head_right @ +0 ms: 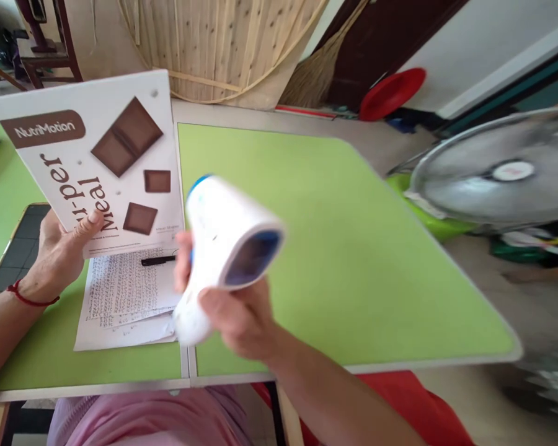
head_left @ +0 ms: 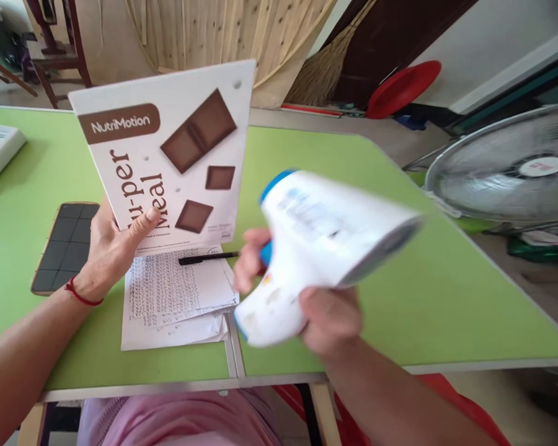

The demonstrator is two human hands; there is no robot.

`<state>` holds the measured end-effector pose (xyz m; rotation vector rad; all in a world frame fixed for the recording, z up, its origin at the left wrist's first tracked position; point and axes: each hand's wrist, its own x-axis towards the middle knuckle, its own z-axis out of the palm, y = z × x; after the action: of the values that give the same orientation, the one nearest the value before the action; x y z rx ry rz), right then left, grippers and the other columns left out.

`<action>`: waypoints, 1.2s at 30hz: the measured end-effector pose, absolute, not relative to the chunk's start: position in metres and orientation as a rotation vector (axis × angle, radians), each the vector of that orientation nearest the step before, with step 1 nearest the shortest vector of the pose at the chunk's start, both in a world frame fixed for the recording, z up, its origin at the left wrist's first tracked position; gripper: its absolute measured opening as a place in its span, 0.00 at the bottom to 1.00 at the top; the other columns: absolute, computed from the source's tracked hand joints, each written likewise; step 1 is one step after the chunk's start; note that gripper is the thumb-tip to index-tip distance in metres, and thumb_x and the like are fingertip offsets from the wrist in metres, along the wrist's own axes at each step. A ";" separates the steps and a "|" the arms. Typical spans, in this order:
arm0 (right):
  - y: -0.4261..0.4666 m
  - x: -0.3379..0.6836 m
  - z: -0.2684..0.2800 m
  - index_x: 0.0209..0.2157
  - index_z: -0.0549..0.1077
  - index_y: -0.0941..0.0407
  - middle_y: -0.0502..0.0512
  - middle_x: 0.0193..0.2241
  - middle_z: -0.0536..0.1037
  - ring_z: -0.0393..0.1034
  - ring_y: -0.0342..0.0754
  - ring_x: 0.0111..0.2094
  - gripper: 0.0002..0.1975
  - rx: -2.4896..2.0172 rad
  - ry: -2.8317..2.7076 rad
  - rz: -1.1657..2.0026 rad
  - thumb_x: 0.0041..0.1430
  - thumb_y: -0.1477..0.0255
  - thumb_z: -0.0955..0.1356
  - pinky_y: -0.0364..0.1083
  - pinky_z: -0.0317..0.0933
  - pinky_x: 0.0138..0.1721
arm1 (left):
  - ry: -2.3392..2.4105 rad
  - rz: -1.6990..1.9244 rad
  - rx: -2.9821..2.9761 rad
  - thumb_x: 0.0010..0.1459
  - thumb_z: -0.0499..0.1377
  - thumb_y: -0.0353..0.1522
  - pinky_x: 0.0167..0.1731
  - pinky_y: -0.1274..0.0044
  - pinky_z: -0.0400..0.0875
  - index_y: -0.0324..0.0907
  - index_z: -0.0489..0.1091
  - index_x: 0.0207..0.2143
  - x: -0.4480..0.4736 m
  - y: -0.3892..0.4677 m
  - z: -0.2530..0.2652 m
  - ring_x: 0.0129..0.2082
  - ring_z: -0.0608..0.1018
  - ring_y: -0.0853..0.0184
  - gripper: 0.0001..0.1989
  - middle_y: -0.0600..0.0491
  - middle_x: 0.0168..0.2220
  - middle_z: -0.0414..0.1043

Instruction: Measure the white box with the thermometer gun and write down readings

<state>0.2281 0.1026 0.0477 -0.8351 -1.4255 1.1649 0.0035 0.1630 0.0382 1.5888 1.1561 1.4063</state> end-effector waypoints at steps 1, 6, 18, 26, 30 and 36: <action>0.095 0.222 0.045 0.45 0.69 0.51 0.51 0.28 0.71 0.65 0.45 0.23 0.21 -0.799 -1.404 1.328 0.54 0.54 0.67 0.47 0.65 0.22 | 1.151 1.377 1.578 0.56 0.63 0.45 0.42 0.65 0.75 0.43 0.71 0.46 0.004 0.161 0.037 0.43 0.78 0.56 0.20 0.49 0.43 0.76; 0.082 0.210 0.024 0.40 0.70 0.53 0.51 0.27 0.69 0.63 0.45 0.26 0.16 -0.953 -1.354 1.528 0.49 0.62 0.69 0.48 0.64 0.28 | 1.280 1.256 1.572 0.52 0.66 0.47 0.40 0.63 0.76 0.41 0.71 0.45 0.006 0.159 0.029 0.41 0.79 0.53 0.24 0.46 0.42 0.77; 0.089 0.200 0.025 0.23 0.60 0.53 0.46 0.21 0.61 0.56 0.41 0.22 0.11 -1.064 -1.373 1.544 0.46 0.69 0.68 0.44 0.59 0.23 | 1.278 1.183 1.650 0.51 0.66 0.48 0.37 0.66 0.75 0.41 0.69 0.46 0.005 0.158 0.032 0.42 0.78 0.54 0.26 0.46 0.43 0.76; 0.091 0.198 0.026 0.23 0.60 0.53 0.45 0.19 0.60 0.55 0.40 0.20 0.11 -1.042 -1.412 1.521 0.46 0.68 0.68 0.42 0.57 0.20 | 1.256 1.177 1.648 0.51 0.66 0.47 0.35 0.68 0.76 0.41 0.69 0.44 0.006 0.157 0.034 0.40 0.79 0.55 0.25 0.46 0.41 0.77; 0.091 0.199 0.023 0.23 0.62 0.53 0.46 0.19 0.62 0.56 0.40 0.20 0.10 -1.042 -1.417 1.495 0.47 0.68 0.69 0.43 0.58 0.20 | 1.244 1.180 1.644 0.51 0.66 0.46 0.36 0.67 0.76 0.42 0.69 0.46 0.005 0.158 0.033 0.40 0.78 0.55 0.24 0.47 0.42 0.77; 0.092 0.199 0.023 0.22 0.62 0.53 0.46 0.19 0.63 0.57 0.41 0.21 0.10 -1.040 -1.422 1.490 0.47 0.68 0.69 0.43 0.60 0.21 | 1.252 1.183 1.677 0.51 0.66 0.47 0.35 0.68 0.75 0.42 0.70 0.43 0.003 0.159 0.031 0.39 0.78 0.56 0.23 0.47 0.41 0.76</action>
<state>0.1988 0.0917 0.0227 -1.0400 -1.4219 1.4899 0.0030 0.1592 0.0312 1.6767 1.2518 1.1826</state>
